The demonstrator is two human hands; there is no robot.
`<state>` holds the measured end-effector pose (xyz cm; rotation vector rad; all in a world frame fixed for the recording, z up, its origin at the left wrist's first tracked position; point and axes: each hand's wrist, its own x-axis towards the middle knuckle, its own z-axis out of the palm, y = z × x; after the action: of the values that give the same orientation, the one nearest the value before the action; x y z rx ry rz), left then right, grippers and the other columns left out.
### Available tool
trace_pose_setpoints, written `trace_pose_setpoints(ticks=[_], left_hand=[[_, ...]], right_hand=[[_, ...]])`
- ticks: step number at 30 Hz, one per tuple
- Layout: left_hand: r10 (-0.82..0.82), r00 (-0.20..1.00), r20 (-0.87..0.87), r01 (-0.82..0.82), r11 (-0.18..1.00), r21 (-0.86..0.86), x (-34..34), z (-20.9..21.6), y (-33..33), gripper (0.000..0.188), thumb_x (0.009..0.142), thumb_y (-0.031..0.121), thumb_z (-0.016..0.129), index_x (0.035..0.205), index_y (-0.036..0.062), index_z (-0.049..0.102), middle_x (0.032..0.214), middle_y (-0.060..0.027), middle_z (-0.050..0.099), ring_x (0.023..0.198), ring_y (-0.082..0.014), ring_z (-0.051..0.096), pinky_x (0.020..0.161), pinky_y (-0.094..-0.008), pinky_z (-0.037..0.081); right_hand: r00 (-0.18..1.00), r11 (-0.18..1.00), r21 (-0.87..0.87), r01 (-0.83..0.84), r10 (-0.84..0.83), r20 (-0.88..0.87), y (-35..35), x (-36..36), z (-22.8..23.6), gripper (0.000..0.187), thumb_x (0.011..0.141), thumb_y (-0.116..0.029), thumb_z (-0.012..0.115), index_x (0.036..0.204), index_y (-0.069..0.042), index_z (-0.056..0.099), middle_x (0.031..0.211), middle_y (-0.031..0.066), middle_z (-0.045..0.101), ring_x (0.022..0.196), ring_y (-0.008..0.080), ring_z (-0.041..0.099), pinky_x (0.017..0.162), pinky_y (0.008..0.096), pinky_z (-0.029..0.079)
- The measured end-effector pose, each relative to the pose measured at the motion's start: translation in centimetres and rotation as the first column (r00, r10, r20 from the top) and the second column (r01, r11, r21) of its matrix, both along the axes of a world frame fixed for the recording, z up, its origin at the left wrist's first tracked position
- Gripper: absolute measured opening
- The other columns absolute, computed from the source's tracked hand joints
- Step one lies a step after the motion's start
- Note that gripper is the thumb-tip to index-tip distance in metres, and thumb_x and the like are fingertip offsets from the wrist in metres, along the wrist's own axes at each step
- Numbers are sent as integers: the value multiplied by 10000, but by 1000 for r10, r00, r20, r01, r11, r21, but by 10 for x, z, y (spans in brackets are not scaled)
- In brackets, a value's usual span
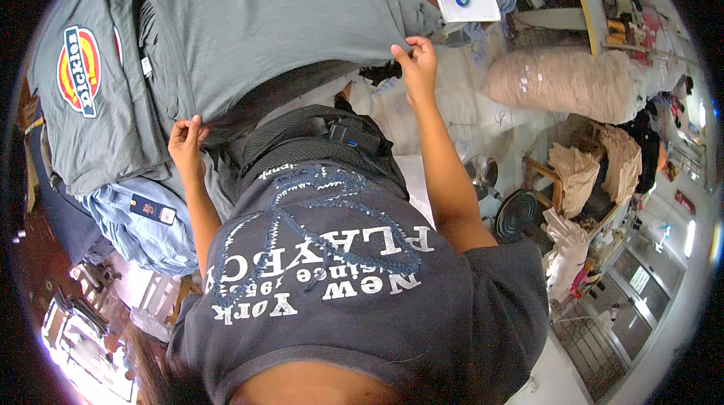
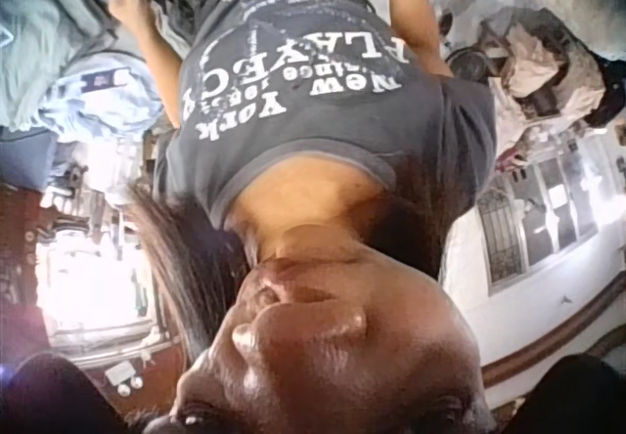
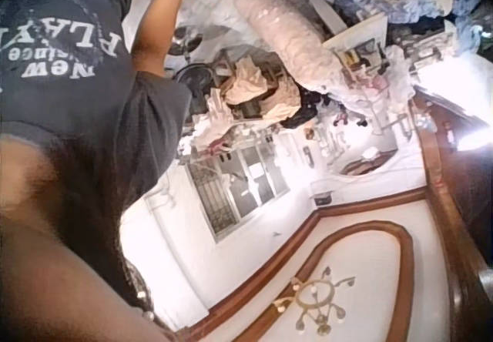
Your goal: The person inspects and folds a series of t-shirts by hand, checking the collar and hems, and using scissors to trim a loose thread on one shirt before placing them into a stack on a work table.
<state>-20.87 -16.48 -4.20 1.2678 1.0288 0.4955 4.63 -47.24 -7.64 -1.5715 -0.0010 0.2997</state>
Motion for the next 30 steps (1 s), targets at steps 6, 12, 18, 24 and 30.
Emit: trace_pose_setpoints(ticks=[6,12,18,24,30], left_hand=[[-114,985,-126,125,989,82,-9,-2,1,176,773,114,641,706,40,496,661,-11,550,600,-85,566,553,-198,462],[-235,721,-652,538,783,312,-21,0,-15,242,734,139,645,633,2,473,560,-95,595,536,-148,588,517,-269,440],[-236,576,-782,662,696,278,-37,-27,-24,262,720,180,654,619,16,476,547,-104,586,533,-171,595,504,-286,436],[-616,618,-488,620,764,-179,-26,13,15,257,769,150,625,989,28,576,725,-50,606,593,-99,572,514,-212,435],[-216,949,-231,313,745,589,34,25,91,261,816,41,538,1069,-22,514,934,-70,579,821,-126,545,738,-235,432]], right_hand=[[999,998,-56,8,-10,-41,-9,-8,-11,327,704,-44,680,955,-29,472,653,-48,434,576,36,356,518,178,300],[989,986,-168,-14,-11,-147,-24,-32,-18,299,707,-53,677,939,-16,491,677,-26,497,616,51,423,563,188,345],[977,977,-199,-75,31,-213,-45,-57,-51,270,703,-67,681,901,-16,505,730,-11,528,632,61,449,571,194,357],[954,901,-319,-294,258,-151,-51,-21,-30,231,732,-36,632,933,-23,517,736,-21,529,651,52,467,600,184,375],[917,973,-194,-127,190,352,-17,69,29,240,734,-6,598,965,-45,548,773,11,563,671,85,511,637,201,413]])
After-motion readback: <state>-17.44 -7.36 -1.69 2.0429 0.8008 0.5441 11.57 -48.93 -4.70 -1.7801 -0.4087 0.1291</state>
